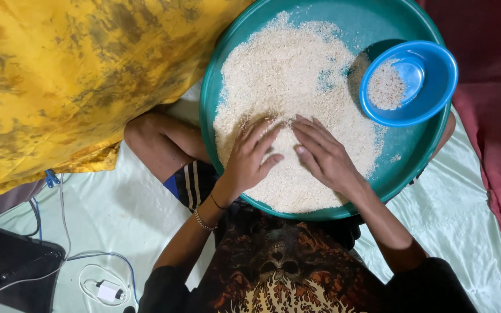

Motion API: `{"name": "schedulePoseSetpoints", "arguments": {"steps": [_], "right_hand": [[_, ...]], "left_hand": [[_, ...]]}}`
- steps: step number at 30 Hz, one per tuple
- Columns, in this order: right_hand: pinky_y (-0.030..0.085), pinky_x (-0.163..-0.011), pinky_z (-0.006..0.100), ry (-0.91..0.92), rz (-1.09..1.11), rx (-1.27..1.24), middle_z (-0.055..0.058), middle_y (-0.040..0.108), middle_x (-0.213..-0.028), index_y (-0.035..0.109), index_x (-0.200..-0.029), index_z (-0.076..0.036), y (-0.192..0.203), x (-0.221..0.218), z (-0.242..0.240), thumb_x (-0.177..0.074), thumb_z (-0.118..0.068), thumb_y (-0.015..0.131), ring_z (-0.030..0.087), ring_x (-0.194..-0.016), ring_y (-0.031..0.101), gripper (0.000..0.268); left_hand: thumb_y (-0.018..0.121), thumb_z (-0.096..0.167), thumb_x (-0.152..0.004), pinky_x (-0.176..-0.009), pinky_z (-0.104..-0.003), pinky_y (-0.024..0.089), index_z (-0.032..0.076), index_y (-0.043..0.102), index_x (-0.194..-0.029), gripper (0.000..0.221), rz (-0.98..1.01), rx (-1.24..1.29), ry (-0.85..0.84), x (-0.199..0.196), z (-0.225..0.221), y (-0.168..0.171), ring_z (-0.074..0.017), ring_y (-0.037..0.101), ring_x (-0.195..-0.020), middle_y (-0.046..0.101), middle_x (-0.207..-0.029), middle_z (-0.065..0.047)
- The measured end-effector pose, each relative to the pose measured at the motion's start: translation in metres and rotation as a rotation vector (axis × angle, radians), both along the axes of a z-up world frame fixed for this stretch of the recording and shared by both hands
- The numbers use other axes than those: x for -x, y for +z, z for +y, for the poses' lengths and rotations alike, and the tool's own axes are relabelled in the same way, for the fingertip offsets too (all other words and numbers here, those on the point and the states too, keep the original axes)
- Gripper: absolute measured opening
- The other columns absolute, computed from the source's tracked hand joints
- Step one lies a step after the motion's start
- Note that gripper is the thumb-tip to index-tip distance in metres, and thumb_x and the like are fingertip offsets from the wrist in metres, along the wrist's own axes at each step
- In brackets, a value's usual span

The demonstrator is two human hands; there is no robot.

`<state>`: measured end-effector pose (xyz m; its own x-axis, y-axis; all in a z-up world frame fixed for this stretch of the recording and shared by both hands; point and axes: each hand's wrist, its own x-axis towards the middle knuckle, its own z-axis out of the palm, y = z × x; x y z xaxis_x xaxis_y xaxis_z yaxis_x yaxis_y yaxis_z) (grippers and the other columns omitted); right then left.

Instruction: The person sorts rice by hand, shifting the grains in a large tray to remove impurities, then picking up the clean rice and placing it into a smaller bowl.

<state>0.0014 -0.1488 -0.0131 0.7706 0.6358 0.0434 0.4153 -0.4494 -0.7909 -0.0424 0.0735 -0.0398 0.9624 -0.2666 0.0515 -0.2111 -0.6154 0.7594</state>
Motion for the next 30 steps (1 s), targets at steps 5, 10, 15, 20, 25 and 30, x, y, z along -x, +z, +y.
{"name": "schedulePoseSetpoints", "arguments": {"steps": [5, 10, 15, 20, 25, 30], "right_hand": [[0.022, -0.125, 0.052, 0.089, -0.178, 0.224, 0.017, 0.044, -0.161, 0.05, -0.15, -0.002, -0.01, 0.008, -0.017, -0.111, -0.03, 0.041, 0.034, -0.151, 0.036, 0.048], [0.023, -0.124, 0.055, 0.074, -0.257, 0.287, 0.021, 0.044, -0.161, 0.054, -0.147, 0.002, -0.028, -0.019, -0.017, -0.112, -0.025, 0.042, 0.037, -0.153, 0.034, 0.046], [0.037, -0.117, 0.056, 0.031, -0.158, 0.204, 0.024, 0.058, -0.146, 0.066, -0.125, 0.005, -0.018, -0.034, -0.018, -0.11, -0.025, 0.048, 0.04, -0.146, 0.045, 0.038], [0.047, -0.108, 0.055, -0.048, -0.012, 0.074, 0.021, 0.067, -0.131, 0.073, -0.122, -0.004, -0.024, -0.052, -0.024, -0.101, -0.012, 0.043, 0.042, -0.13, 0.059, 0.037], [0.038, -0.114, 0.062, -0.215, 0.045, -0.076, 0.032, 0.05, -0.145, 0.054, -0.144, 0.01, -0.005, -0.084, 0.014, -0.093, 0.009, 0.03, 0.051, -0.138, 0.045, 0.056], [0.028, -0.119, 0.062, -0.184, 0.383, -0.103, 0.03, 0.047, -0.149, 0.044, -0.153, 0.005, -0.011, -0.092, 0.041, -0.1, 0.0, 0.025, 0.051, -0.143, 0.04, 0.057]], "left_hand": [[0.052, 0.045, -0.103, -0.12, -0.069, 0.004, 0.017, 0.04, -0.158, 0.063, -0.102, -0.285, -0.037, 0.013, 0.001, 0.005, -0.0427, 0.023, -0.154, 0.034, -0.162, -0.022], [0.076, 0.028, -0.092, -0.117, -0.071, -0.009, 0.019, 0.038, -0.16, 0.079, -0.031, -0.414, -0.015, -0.014, -0.001, 0.007, -0.0427, 0.007, -0.157, 0.024, -0.166, -0.025], [0.062, 0.031, -0.099, -0.113, -0.079, 0.016, 0.007, 0.058, -0.14, 0.048, 0.144, -0.363, -0.028, -0.025, 0.003, 0.013, -0.0483, 0.019, -0.152, 0.04, -0.15, -0.028], [0.061, 0.016, -0.098, -0.112, -0.064, 0.029, 0.018, 0.059, -0.141, 0.043, 0.031, -0.152, 0.044, -0.036, 0.024, 0.011, -0.0355, 0.041, -0.143, 0.051, -0.14, -0.012], [0.045, 0.016, -0.109, -0.123, -0.062, 0.031, 0.013, 0.035, -0.16, 0.052, 0.11, 0.021, 0.307, -0.067, 0.012, 0.012, -0.0431, 0.026, -0.154, 0.027, -0.162, -0.019], [0.031, 0.032, -0.113, -0.12, -0.071, 0.021, 0.017, 0.025, -0.164, 0.054, 0.358, 0.263, 0.405, -0.083, -0.016, -0.009, -0.0475, 0.027, -0.153, 0.032, -0.164, -0.027]]}}
